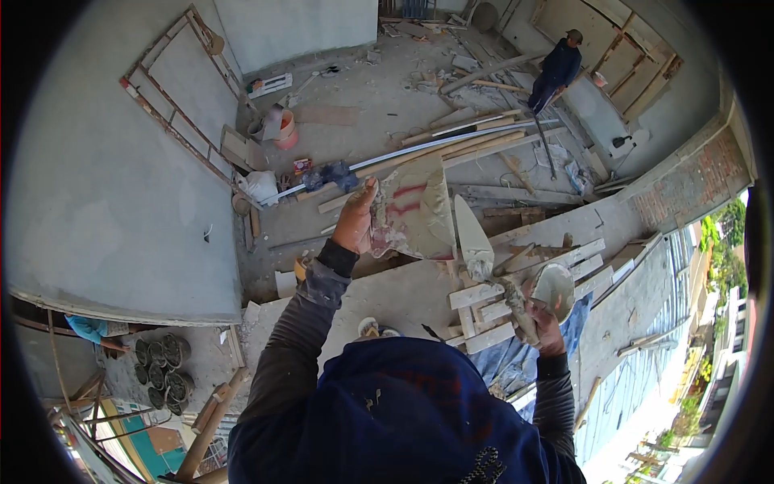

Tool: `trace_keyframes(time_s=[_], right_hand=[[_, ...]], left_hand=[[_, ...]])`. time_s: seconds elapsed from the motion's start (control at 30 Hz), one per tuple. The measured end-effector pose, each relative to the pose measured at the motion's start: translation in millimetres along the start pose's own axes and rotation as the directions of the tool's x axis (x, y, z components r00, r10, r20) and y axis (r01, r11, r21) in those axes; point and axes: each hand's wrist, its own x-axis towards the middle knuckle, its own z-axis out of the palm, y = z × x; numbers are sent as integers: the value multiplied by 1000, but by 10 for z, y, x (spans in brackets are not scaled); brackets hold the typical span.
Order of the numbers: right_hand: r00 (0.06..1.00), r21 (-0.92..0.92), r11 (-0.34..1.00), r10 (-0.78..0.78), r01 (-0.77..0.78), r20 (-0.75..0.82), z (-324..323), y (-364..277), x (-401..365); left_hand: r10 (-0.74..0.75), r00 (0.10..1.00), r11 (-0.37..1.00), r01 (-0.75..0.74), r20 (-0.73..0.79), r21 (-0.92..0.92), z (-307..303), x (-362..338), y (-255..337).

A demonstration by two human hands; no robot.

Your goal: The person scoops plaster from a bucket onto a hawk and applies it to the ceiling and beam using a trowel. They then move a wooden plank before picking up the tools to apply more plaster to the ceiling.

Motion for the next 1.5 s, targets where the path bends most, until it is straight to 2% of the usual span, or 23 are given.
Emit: trace_keyframes(time_s=[0.07, 0.1, 0.13, 0.2, 0.23, 0.27, 0.33, 0.4, 0.53, 0.57, 0.67, 0.7, 0.73, 0.8, 0.87, 0.93, 1.0, 1.07, 1.13, 1.27, 1.33, 1.4, 1.5], right_hand=[[976, -175, 984, -79, 43, -204, 77, -21, -84], [961, -301, 950, -156, 83, -227, 223, -95, -79], [961, -301, 950, -158, 84, -228, 355, -155, -62], [911, -691, 701, -381, 176, -154, 658, -264, 0], [902, -736, 661, -395, 147, -174, 852, -315, 20], [870, -833, 518, -484, 194, -98, 1050, -384, 87], [875, -877, 437, -482, 199, -41, 1309, -467, 185], [861, -885, 421, -506, 201, -45, 1348, -449, 334], [830, -922, 358, -552, 150, -79, 1298, -517, 492], [845, -867, 486, -504, 109, -177, 1299, -522, 486], [894, -820, 570, -395, 58, -211, 1111, -514, 410], [906, -678, 735, -297, 17, -300, 1083, -496, 368], [910, -682, 731, -293, 15, -293, 1068, -497, 311], [927, -397, 917, -176, 32, -330, 1084, -529, 196], [938, -426, 900, -225, 95, -265, 967, -510, 141], [945, -473, 869, -264, 147, -191, 840, -478, 127], [958, -360, 922, -218, 140, -184, 754, -479, 101], [969, -241, 962, -175, 130, -175, 671, -477, 95], [980, -102, 987, -142, 128, -141, 573, -480, 169], [999, 53, 997, -54, 53, 9, 420, -358, 347], [999, 33, 999, -43, 43, 1, 437, -334, 351], [999, 63, 997, 37, -35, -37, 276, -246, 305], [996, 2, 1000, 23, -23, -85, 150, -185, 122]], left_hand=[[5, 999, 998, -2, 47, -68, -12, 11, -5], [98, 995, 995, -98, 10, -10, 4, 11, -25], [191, 981, 980, -190, -18, 52, 47, 8, -68], [249, 968, 968, -247, -40, 51, 206, 7, -163], [308, 949, 951, -305, -65, 48, 289, 11, -218], [303, 951, 953, -300, -56, 50, 343, 29, -281], [372, 922, 925, -359, -106, 125, 348, 74, -436], [285, 953, 914, -239, -100, 327, 191, 58, -519], [473, 873, 840, -404, -123, 361, 260, 87, -734], [522, 844, 818, -454, -126, 353, 257, 99, -751], [507, 845, 844, -446, -171, 299, 246, 76, -742], [501, 845, 852, -442, -188, 281, 227, 61, -735], [576, 806, 758, -466, -134, 456, 176, 50, -702], [636, 768, 638, -469, -74, 611, 70, 43, -616], [355, 917, 930, -327, -182, 170, -7, 84, -513], [348, 924, 934, -328, -157, 141, -8, 100, -396], [277, 960, 953, -281, -51, -114, 79, 52, -257], [225, 971, 967, -232, -75, -105, 128, -10, -122], [-1, 998, 988, 11, 64, -152, 136, -44, -22], [-32, 994, 990, 45, 102, -132, 135, 0, -23], [-97, 983, 987, 115, 157, -111, 125, -24, 9], [-102, 987, 987, 116, 122, -113, 65, -14, -19], [-86, 993, 988, 95, 77, -125, -27, 10, -58]])
